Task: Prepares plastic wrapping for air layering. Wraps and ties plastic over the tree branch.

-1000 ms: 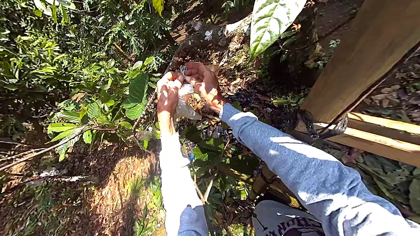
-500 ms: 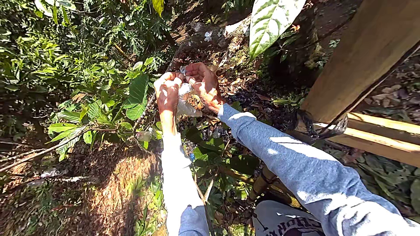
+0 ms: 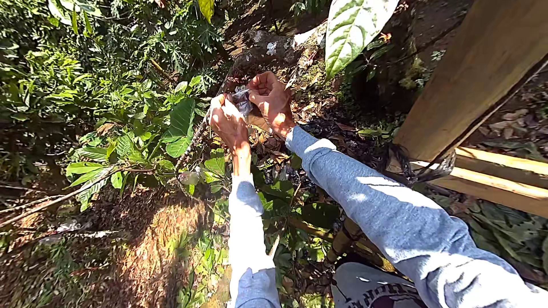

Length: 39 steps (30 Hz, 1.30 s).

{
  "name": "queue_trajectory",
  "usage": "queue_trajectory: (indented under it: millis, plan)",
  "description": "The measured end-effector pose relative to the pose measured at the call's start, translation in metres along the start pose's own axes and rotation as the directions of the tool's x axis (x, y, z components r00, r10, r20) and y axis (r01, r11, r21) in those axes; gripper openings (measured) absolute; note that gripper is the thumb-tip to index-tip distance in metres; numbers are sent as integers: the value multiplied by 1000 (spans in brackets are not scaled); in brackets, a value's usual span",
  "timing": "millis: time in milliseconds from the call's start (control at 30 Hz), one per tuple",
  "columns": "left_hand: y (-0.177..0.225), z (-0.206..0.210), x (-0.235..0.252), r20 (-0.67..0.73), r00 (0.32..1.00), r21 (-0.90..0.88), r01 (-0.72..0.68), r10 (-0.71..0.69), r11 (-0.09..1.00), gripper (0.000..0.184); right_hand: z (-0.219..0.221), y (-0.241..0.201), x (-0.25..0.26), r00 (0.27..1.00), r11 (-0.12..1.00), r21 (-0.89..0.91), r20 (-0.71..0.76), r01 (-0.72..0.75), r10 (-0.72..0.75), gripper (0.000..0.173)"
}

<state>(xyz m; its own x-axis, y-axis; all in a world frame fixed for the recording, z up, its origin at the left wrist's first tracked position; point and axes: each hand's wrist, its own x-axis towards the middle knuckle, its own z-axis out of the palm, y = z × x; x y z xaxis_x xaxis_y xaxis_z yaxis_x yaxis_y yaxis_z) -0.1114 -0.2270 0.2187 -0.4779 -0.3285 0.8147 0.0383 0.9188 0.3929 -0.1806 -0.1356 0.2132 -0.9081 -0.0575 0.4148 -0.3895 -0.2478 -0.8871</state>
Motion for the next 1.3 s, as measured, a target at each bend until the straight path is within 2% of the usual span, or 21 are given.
queue_trajectory:
  millis: [33, 67, 100, 200, 267, 333, 400, 500, 600, 667, 733, 800, 833, 900, 967, 1033, 1100, 1167, 1200, 1233, 1300]
  plan:
    - [-6, 14, 4, -99, 993, 5, 57, -56, 998, 22, 0, 1, -1, 1000, 1000, -5, -6, -19, 19, 29]
    - [-8, 20, 6, -133, 987, -11, 91, -91, 996, 21, 0, 4, -1, 999, 999, 5, -8, -34, 34, 31]
    - [-9, 21, 5, -119, 988, -34, 96, -99, 995, 20, 1, 6, -1, 999, 999, 23, -7, -41, 41, 33]
    - [-3, 4, -8, 48, 999, -82, 20, -16, 996, 23, -1, 11, -5, 997, 996, 71, 46, -62, 59, 36]
    - [-2, 3, -8, 48, 999, -79, 21, -17, 997, 22, 0, 9, -5, 997, 995, 79, 55, -57, 53, 37]
    - [-1, 4, -6, 38, 998, -51, 43, -41, 998, 20, 4, 10, -3, 999, 995, 88, 41, -37, 33, 31]
    - [-5, 13, -3, -48, 996, 24, 76, -75, 997, 19, 7, 11, -1, 998, 995, 95, 58, -6, 1, 27]
    - [-4, 18, -9, -63, 997, 111, 43, -36, 993, 20, 11, 12, 3, 998, 995, 94, 38, 38, -41, 21]
    - [8, 9, -16, -16, 999, 73, 29, -28, 997, 22, 10, 14, 3, 1000, 992, 122, -26, 20, -17, 18]
    - [9, 8, -20, -47, 993, 11, 107, -106, 994, 26, 3, 11, -4, 994, 989, 138, -83, -56, 68, 28]
    - [1, 14, -35, -160, 962, -166, 195, -221, 967, 25, -7, 10, -20, 972, 987, 65, -176, -146, 155, 40]
    - [-4, 24, -52, -241, 870, -383, 322, -431, 866, 27, -12, 18, -38, 942, 976, 15, -258, -217, 213, 42]
    - [-5, 30, -62, -204, 816, -451, 412, -541, 792, 29, -13, 21, -48, 928, 964, 2, -268, -267, 258, 42]
    - [-7, 36, -83, 13, 692, -463, 644, -722, 609, 33, -14, 26, -62, 885, 912, 20, -236, -409, 402, 46]
    - [-12, 41, -101, 201, 568, -429, 783, -798, 449, 33, -14, 44, -65, 856, 871, 56, -164, -489, 491, 52]
    - [-19, 48, -114, 318, 506, -477, 816, -802, 326, 33, -15, 58, -60, 849, 850, 107, -71, -515, 524, 52]
    - [-22, 49, -124, 429, 507, -562, 798, -747, 219, 34, -14, 74, -53, 847, 841, 148, -29, -521, 530, 49]
    - [-28, 51, -127, 464, 533, -583, 785, -707, 209, 35, -12, 89, -44, 861, 853, 161, -27, -497, 507, 43]
    - [-30, 49, -126, 474, 538, -553, 798, -697, 240, 35, -13, 95, -43, 883, 880, 101, -23, -464, 468, 40]
    - [-28, 44, -122, 479, 546, -503, 813, -687, 295, 35, -16, 94, -46, 907, 906, -40, -13, -422, 422, 35]
    - [-19, 32, -110, 481, 558, -329, 830, -677, 450, 33, -28, 76, -55, 909, 839, -433, 95, -330, 406, 33]
